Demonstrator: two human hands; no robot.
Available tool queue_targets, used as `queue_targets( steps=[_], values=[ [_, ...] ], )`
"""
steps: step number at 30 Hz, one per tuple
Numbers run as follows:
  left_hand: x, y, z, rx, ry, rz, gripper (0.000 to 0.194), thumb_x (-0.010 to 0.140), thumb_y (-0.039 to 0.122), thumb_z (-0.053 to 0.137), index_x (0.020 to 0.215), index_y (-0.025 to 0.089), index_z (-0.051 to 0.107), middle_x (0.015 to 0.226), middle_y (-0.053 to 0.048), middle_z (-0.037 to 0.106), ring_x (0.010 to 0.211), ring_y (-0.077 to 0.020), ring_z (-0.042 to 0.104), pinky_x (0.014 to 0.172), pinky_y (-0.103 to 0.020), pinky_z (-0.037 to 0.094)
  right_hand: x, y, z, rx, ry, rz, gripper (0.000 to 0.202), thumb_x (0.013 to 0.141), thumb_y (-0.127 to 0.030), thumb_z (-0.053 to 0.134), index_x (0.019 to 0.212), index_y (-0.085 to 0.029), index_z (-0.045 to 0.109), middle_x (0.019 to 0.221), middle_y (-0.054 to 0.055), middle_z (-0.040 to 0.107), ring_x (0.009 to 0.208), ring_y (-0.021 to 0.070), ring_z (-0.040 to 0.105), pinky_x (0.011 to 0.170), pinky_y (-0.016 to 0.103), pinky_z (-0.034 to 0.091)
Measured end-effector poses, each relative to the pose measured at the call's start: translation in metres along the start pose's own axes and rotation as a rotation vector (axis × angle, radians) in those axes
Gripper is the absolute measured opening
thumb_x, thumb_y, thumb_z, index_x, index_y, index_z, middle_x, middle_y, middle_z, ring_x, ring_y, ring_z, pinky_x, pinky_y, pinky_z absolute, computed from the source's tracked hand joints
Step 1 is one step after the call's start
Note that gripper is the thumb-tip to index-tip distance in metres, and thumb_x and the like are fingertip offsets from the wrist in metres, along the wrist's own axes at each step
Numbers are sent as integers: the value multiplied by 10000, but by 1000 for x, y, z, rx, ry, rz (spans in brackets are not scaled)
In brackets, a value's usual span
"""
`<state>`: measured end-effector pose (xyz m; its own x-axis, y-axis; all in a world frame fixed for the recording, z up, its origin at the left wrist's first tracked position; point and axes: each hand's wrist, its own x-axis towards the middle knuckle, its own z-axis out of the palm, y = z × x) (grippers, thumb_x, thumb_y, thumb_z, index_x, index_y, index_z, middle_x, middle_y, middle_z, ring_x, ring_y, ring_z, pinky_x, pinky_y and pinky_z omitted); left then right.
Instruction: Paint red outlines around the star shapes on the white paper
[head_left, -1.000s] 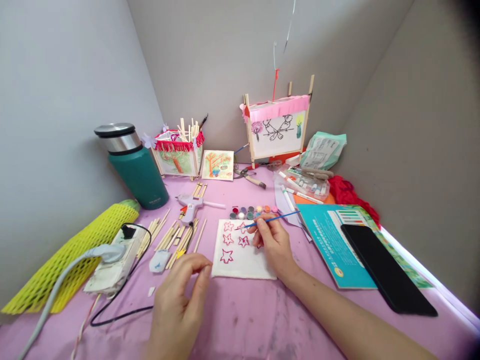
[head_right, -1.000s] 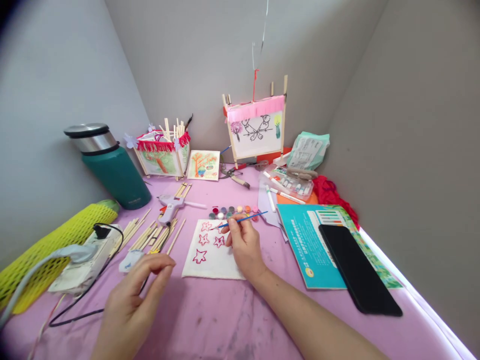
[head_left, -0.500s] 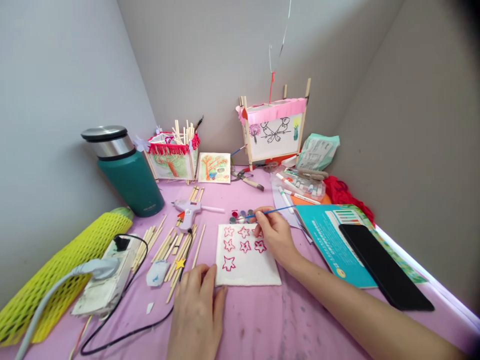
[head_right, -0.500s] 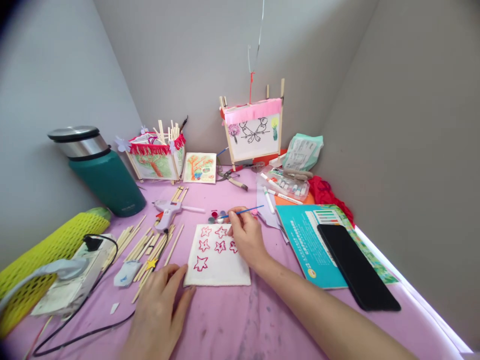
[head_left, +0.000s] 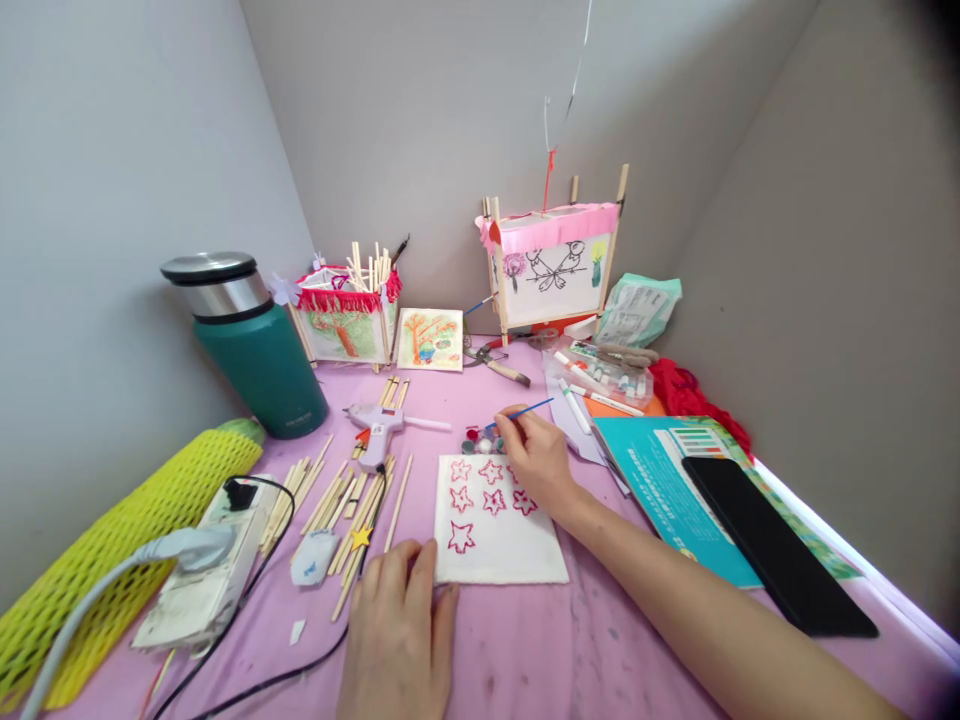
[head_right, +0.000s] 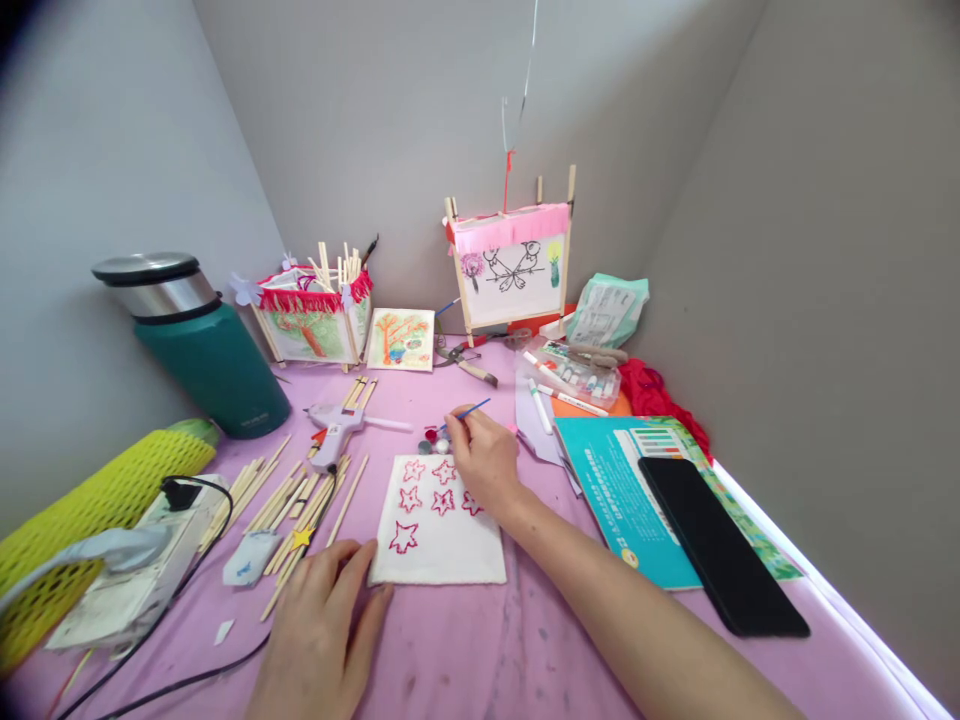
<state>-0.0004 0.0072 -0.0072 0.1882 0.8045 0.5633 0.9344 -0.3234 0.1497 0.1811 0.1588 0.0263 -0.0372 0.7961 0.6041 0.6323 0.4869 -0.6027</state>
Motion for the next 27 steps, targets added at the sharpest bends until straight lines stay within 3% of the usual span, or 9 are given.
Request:
queue_targets(
  steps=[4, 18, 27],
  values=[
    [1, 2, 0, -2, 32, -6, 306, 871, 262, 493, 1148, 132, 508, 1019, -105, 532, 908, -239, 498, 766, -396, 445, -1, 1, 1, -18, -14, -17, 227, 933, -308, 455, 827, -195, 621, 773, 24, 683, 677, 160, 632, 598, 247, 415],
    [-2, 0, 2, -5, -18, -15, 361, 856, 285, 536, 1187, 148, 492, 1060, -102, 527, 950, -240, 494, 809, -406, 447, -4, 5, 5, -107, 20, -42, 230, 932, -322, 465, 842, -191, 631, 726, 22, 685, 653, 164, 636, 624, 253, 415],
    [-4, 1, -1, -19, -39, -44, 360, 862, 288, 526, 1197, 160, 487, 1075, -103, 529, 966, -247, 495, 824, -419, 447, -3, 2, 2, -37, 24, -40, 211, 923, -312, 472, 834, -188, 618, 736, 34, 677, 660, 167, 631, 627, 265, 427]
  ],
)
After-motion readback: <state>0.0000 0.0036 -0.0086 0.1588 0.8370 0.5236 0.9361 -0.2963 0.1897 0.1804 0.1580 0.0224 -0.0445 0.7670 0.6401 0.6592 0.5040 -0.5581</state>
